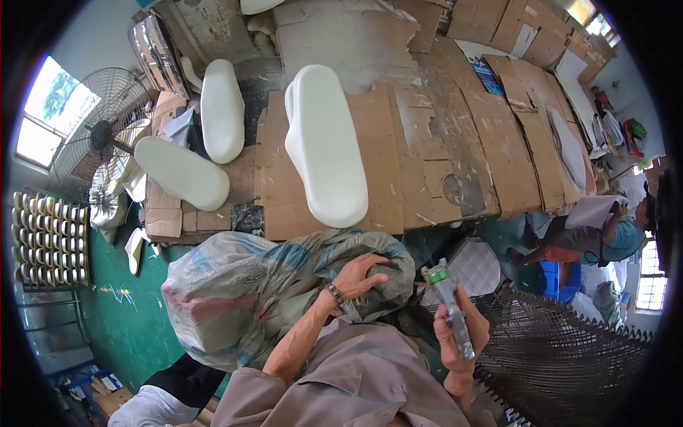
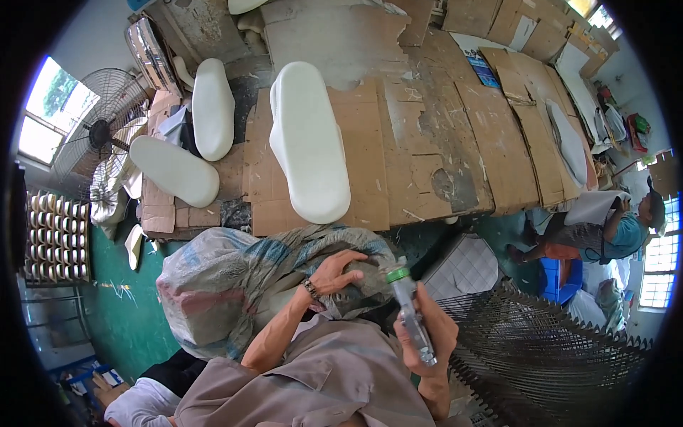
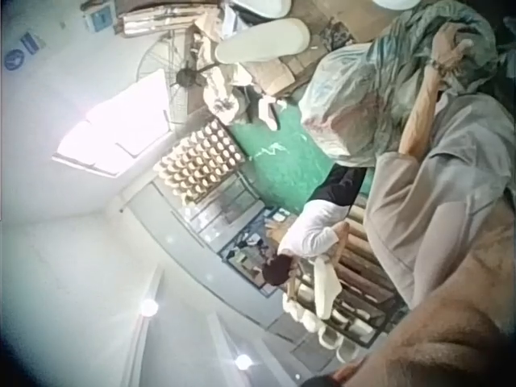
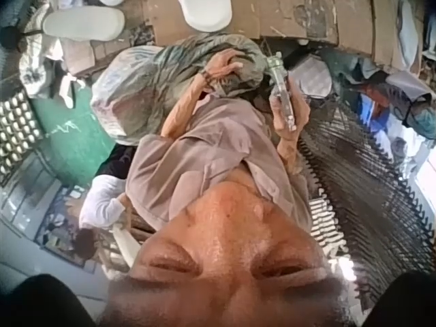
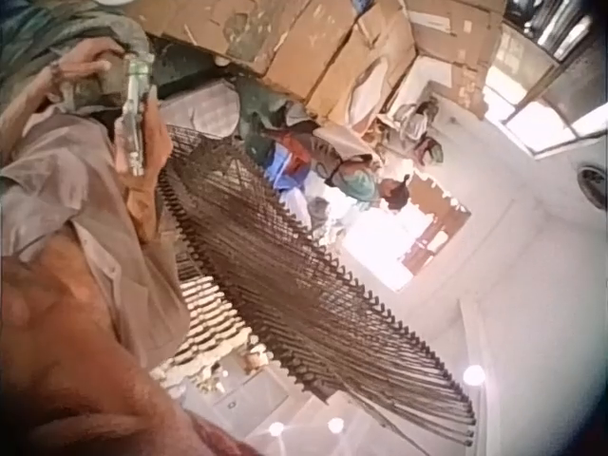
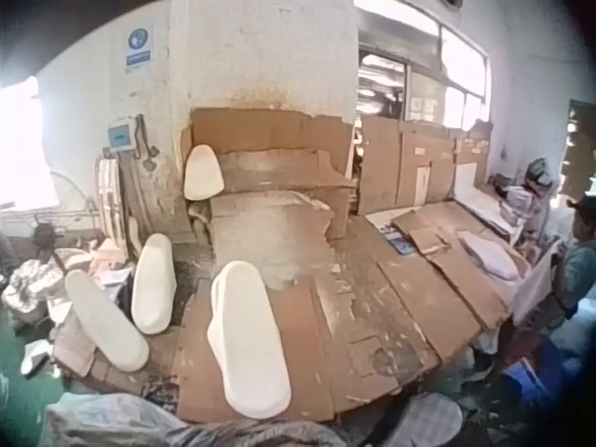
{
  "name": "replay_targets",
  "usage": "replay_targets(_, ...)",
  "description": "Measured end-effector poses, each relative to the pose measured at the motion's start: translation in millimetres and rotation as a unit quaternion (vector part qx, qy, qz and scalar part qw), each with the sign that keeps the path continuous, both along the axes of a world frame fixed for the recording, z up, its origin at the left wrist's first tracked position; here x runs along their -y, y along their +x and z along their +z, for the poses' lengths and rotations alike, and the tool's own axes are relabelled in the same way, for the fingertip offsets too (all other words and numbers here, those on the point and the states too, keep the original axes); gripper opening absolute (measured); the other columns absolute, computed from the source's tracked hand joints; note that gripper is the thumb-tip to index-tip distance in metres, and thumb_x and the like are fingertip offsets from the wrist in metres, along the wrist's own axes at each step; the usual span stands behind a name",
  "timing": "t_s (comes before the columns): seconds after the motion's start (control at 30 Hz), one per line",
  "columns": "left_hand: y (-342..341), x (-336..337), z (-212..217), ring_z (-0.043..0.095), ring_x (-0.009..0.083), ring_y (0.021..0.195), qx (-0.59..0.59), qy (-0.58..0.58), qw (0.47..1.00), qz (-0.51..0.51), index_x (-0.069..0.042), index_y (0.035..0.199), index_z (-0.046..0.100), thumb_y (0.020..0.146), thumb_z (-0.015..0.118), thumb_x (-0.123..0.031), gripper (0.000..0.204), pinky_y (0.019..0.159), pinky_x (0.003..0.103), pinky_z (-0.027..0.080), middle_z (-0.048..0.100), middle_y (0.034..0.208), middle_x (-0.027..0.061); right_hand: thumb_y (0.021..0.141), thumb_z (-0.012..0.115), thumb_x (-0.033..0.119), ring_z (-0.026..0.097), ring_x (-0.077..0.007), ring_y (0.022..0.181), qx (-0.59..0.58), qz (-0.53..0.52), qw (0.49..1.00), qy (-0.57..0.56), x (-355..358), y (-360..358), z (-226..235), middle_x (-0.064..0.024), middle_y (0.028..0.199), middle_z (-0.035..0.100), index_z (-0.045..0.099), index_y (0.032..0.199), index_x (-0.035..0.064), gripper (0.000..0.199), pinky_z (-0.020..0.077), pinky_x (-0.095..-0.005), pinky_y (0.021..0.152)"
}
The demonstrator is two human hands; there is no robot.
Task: Organizing and moving large white foam components between a workbench, storage bags, and drying racks in a factory setting.
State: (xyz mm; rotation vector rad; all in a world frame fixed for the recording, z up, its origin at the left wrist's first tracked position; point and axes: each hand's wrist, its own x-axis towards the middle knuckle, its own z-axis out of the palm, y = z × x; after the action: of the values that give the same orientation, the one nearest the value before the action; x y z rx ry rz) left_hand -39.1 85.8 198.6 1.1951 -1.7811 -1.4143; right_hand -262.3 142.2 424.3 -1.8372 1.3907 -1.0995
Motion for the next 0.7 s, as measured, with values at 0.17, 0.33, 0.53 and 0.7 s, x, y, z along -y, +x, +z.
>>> replay_targets(0.17,-2.8,9.6,9.4,0.062,0.0381,0.105,0.068,-0.147,0.975,0.153,-0.004,0.107,0.069,0.088,0.072,-0.019,0.025,0.091,0.044,0.051,0.068,0.11,0.0157,0.089,0.073,0.015,0.068,-0.0159,0.077,-0.002,0.001,1.0,0.024,-11.3,-14.8,-8.6,-0.0125,0.09,0.073,0.059,0.132,-0.0119,0.053,0.0548,-0.0276,0.073)
replay_targets(0.33,4.2,15.6,5.0,0.063,0.0371,0.099,0.16,-0.192,0.945,0.213,-0.004,0.102,0.07,0.087,0.071,-0.02,0.022,0.085,0.045,0.051,0.068,0.102,0.0145,0.086,0.076,0.017,0.069,-0.017,0.075,-0.025,0.057,0.997,0.048,-17.5,-22.5,-4.0,-0.0133,0.089,0.072,0.06,0.131,-0.0114,0.055,0.0549,-0.0293,0.072)
replay_targets(0.53,-0.6,-9.5,-25.1,0.065,0.0389,0.096,0.182,-0.071,0.962,0.19,-0.004,0.102,0.071,0.094,0.065,-0.029,0.027,0.084,0.047,0.051,0.068,0.099,0.0173,0.087,0.076,0.016,0.068,-0.0166,0.074,-0.008,0.046,0.995,0.083,-36.5,-34.2,-13.2,-0.0129,0.087,0.071,0.06,0.132,-0.0097,0.054,0.0542,-0.0289,0.07)
replay_targets(0.7,1.0,-19.7,-33.4,0.065,0.0391,0.095,0.198,-0.054,0.958,0.201,-0.003,0.102,0.072,0.096,0.063,-0.032,0.031,0.084,0.047,0.052,0.068,0.099,0.018,0.087,0.075,0.014,0.069,-0.0184,0.074,0.011,0.035,0.995,0.098,-43.6,-39.6,-11.1,-0.0149,0.089,0.07,0.059,0.133,-0.009,0.054,0.0542,-0.0296,0.07)
